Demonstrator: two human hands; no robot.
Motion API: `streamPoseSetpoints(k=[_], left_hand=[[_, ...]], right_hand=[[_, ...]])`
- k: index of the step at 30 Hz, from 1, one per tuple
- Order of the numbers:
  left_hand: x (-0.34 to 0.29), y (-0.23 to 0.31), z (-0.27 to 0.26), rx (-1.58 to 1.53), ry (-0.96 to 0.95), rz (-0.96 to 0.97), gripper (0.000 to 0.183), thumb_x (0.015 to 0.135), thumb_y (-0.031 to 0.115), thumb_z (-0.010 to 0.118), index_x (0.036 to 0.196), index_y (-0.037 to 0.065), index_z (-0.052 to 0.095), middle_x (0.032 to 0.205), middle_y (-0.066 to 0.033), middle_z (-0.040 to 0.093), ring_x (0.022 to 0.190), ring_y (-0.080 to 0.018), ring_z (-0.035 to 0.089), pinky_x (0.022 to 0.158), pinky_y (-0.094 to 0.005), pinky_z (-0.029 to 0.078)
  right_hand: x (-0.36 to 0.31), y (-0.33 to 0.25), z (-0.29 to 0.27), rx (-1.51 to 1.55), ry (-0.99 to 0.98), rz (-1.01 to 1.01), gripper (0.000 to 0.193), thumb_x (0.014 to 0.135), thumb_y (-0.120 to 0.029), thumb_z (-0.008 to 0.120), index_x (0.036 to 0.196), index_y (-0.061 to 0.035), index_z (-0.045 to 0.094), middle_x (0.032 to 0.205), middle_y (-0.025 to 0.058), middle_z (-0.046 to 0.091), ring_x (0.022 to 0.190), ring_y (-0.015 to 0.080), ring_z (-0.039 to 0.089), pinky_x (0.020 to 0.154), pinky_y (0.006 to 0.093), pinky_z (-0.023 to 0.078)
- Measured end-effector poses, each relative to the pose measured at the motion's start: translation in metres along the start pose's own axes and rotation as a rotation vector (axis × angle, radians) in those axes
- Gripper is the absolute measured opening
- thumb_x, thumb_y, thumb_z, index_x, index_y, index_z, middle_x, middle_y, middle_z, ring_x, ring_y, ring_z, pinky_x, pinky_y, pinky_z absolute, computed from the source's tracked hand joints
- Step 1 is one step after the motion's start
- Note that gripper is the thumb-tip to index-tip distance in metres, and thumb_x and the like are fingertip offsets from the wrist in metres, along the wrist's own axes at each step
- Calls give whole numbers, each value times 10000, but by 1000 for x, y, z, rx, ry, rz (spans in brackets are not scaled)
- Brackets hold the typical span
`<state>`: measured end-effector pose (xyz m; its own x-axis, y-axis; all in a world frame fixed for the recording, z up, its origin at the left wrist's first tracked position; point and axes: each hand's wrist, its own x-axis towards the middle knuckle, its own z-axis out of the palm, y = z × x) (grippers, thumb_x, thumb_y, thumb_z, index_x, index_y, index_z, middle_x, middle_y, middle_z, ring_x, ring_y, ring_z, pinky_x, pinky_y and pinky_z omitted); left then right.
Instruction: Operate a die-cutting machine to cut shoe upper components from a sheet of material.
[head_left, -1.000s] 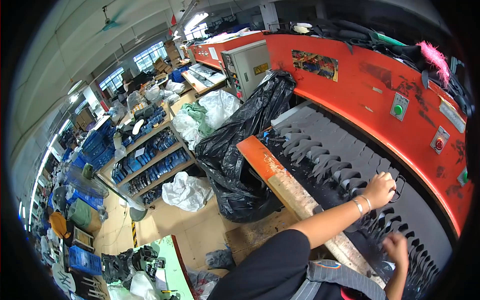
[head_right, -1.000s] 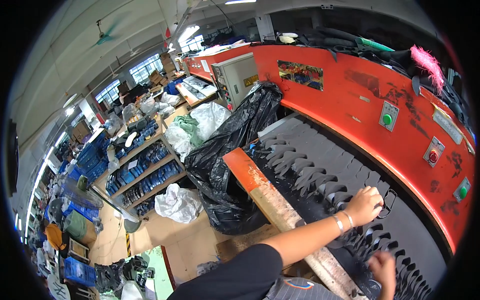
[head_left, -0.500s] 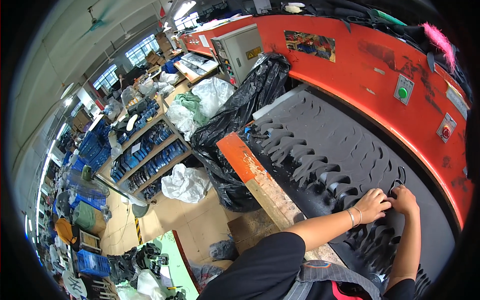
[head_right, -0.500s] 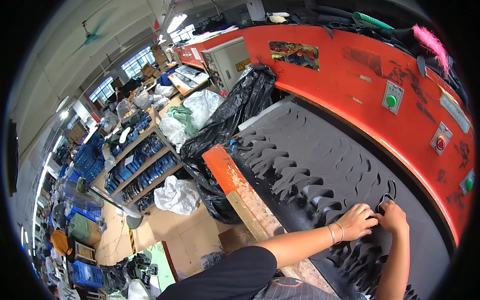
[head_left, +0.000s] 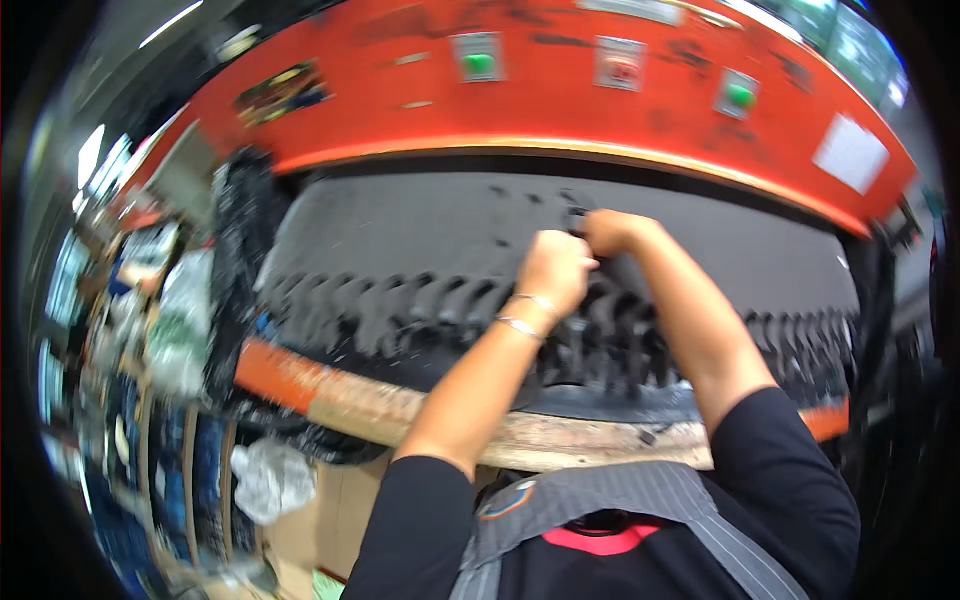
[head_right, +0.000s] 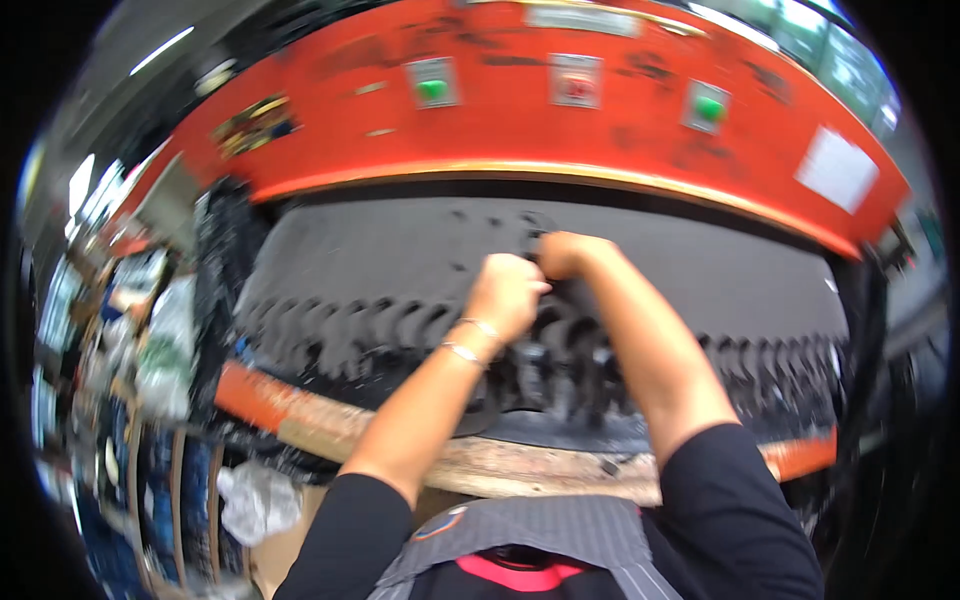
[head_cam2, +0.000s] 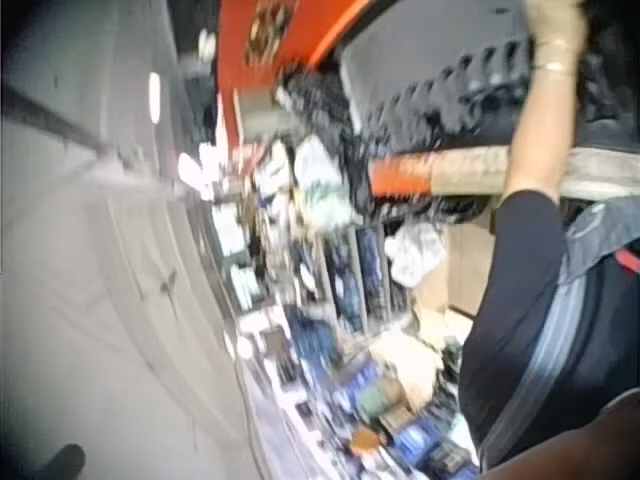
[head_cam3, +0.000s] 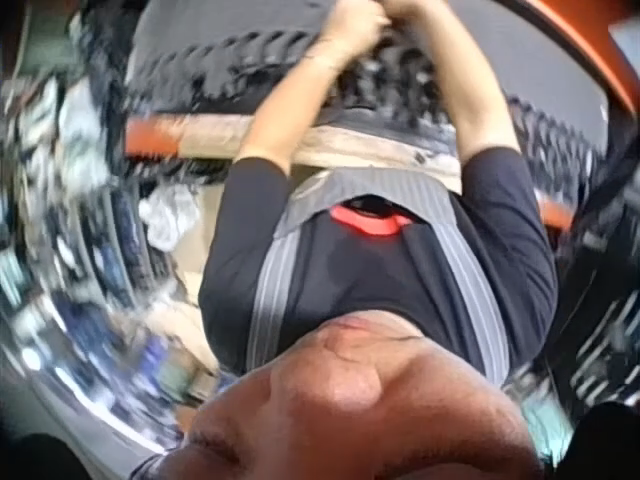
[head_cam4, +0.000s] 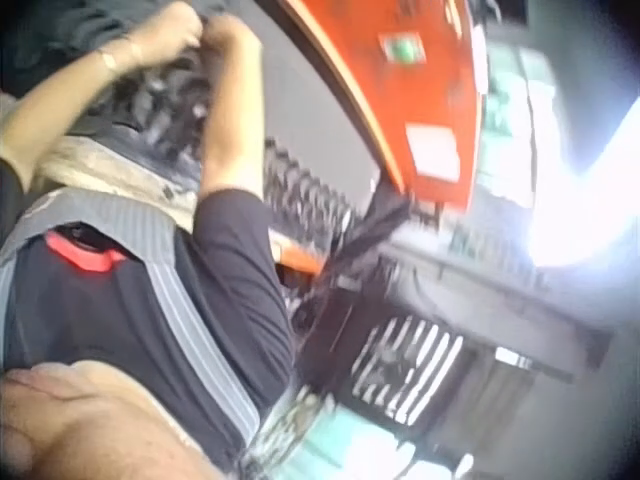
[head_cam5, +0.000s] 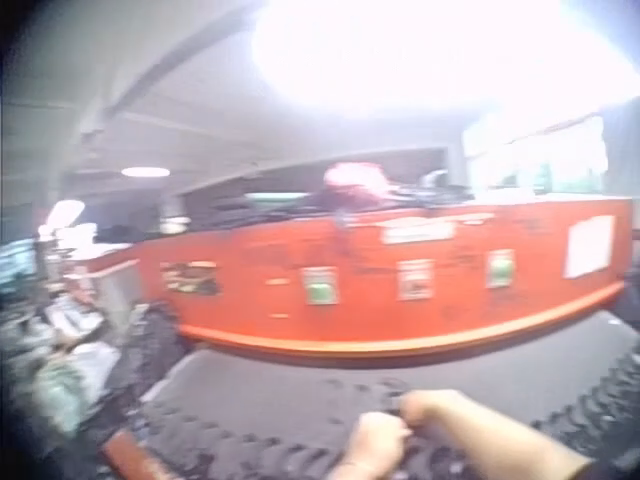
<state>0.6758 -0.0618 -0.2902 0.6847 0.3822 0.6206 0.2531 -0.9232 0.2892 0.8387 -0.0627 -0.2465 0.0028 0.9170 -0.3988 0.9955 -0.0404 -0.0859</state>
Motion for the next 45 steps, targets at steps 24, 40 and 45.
streamPoseSetpoints(k=[24,40,45], left_hand=[[65,-31,40,61,-626,-486,465,924,221,403,1367,321,500,1124,-178,660,1036,-343,637,913,-452,497],[68,-29,44,135,-609,-425,452,928,217,410,1359,314,505,1077,-147,676,994,-328,649,874,-450,512],[60,-32,49,134,-495,-417,454,918,226,454,1360,314,508,998,-139,688,953,-332,652,851,-443,513]], right_hand=[[-66,41,92,510,772,55,784,681,-482,780,1310,-93,521,1425,299,356,1349,456,312,1087,513,297],[-67,37,95,304,825,-1,830,616,-441,802,1238,20,503,1355,321,429,1339,448,347,1137,535,226],[-70,35,92,286,808,26,861,637,-475,791,1293,-7,487,1378,307,416,1352,438,332,1146,516,217]])
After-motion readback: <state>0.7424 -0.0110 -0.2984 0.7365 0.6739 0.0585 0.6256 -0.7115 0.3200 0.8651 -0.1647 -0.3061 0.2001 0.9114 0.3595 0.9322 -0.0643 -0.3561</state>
